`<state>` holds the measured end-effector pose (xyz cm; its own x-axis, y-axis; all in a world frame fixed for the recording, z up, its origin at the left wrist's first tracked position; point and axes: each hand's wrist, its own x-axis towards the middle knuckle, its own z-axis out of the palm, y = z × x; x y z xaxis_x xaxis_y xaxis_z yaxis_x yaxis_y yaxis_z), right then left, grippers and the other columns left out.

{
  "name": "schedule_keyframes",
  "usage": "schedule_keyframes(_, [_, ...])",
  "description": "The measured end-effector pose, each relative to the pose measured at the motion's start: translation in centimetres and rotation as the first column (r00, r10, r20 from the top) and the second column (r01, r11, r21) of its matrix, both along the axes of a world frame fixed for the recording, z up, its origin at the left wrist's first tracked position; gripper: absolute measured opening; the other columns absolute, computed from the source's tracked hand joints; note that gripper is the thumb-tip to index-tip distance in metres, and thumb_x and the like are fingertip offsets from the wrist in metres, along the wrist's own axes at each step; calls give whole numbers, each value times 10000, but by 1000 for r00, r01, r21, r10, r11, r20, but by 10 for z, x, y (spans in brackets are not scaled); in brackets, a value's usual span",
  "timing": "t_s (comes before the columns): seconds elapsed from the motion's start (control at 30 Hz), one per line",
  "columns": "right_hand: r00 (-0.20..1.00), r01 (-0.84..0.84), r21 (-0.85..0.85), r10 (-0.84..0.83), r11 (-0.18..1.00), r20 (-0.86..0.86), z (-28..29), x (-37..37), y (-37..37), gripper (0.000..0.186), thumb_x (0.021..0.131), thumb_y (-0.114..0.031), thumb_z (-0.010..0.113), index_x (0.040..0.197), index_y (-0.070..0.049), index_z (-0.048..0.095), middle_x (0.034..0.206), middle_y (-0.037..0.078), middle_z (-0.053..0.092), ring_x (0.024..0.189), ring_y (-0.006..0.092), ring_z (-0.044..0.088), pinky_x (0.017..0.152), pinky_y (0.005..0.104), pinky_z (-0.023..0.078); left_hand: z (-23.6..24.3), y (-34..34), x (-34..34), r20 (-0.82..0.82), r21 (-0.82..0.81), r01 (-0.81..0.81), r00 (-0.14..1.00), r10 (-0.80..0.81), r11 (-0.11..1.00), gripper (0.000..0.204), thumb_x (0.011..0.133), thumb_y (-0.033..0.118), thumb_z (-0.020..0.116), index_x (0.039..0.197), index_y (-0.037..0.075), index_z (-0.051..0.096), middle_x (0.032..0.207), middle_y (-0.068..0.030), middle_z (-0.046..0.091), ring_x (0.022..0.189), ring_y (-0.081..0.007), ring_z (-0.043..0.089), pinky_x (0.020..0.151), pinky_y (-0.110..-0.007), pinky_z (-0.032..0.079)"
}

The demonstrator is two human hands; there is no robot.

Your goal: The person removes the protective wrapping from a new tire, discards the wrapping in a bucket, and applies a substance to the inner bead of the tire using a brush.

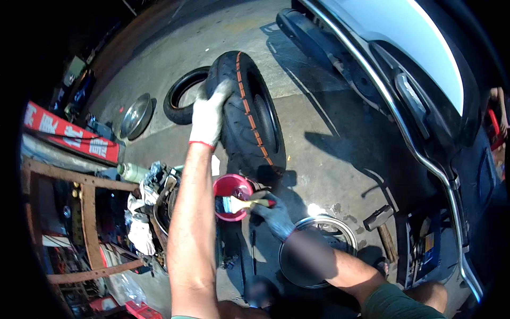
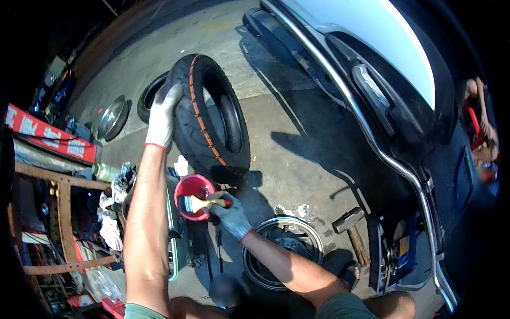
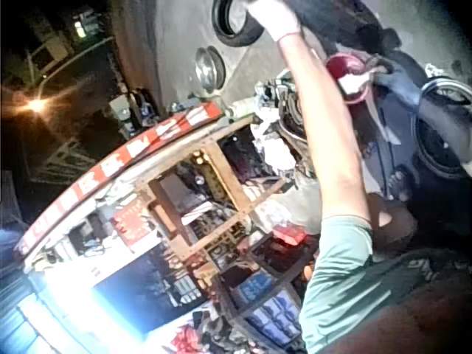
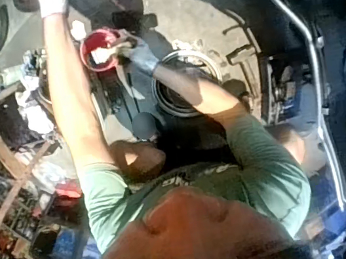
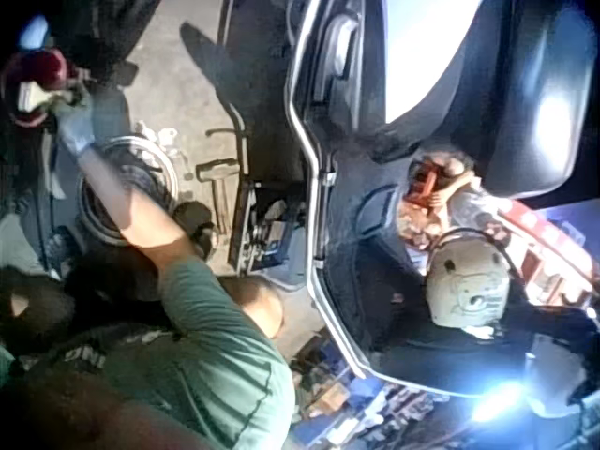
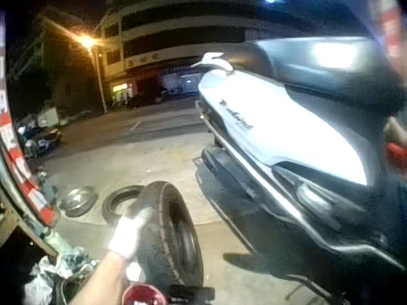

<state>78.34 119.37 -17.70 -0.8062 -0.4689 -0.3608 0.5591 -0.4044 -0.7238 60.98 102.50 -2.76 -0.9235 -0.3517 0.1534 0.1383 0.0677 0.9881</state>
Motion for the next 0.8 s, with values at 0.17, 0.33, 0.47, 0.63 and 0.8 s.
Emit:
schedule_keyframes(0.17, [988,37,-195,-6,980,156,25,3,68,176,925,-178,615,1022,-34,639,814,93,675,614,165,644,529,284,521,40,-11,-15,220,-291,84,975,-19,953,721,856,325,700,1411,-48,429,1306,-196,582,1172,-265,583,1007,-337,454])
schedule_keyframes(0.33, [961,272,-282,-247,920,123,35,-57,111,226,948,-250,569,1060,-68,642,809,70,671,666,153,634,569,282,507,36,6,-23,100,-883,-42,957,274,468,903,818,533,668,1460,-26,368,1419,-274,472,1324,-372,466,1108,-403,357])
schedule_keyframes(0.47, [942,255,-428,-322,867,-92,33,-137,105,400,974,-352,570,1214,-33,554,920,140,682,718,198,651,608,310,514,32,-4,-22,87,-844,-28,978,189,535,810,876,508,613,1452,-15,390,1423,-262,475,1324,-360,468,1109,-401,352])
schedule_keyframes(0.63, [962,114,-404,-202,908,-183,49,-191,75,343,989,-240,570,1239,-8,546,944,150,688,761,216,682,656,322,544,30,-2,-26,92,-811,-4,987,134,586,684,958,457,512,1462,12,383,1441,-240,465,1338,-351,450,1110,-404,333])
schedule_keyframes(0.8, [923,299,-524,-381,798,-54,43,-249,43,283,985,-186,581,1207,-10,587,935,145,688,759,216,687,658,323,553,33,3,-25,92,-860,1,984,154,510,638,989,444,452,1462,21,385,1431,-259,462,1323,-360,457,1109,-408,325])
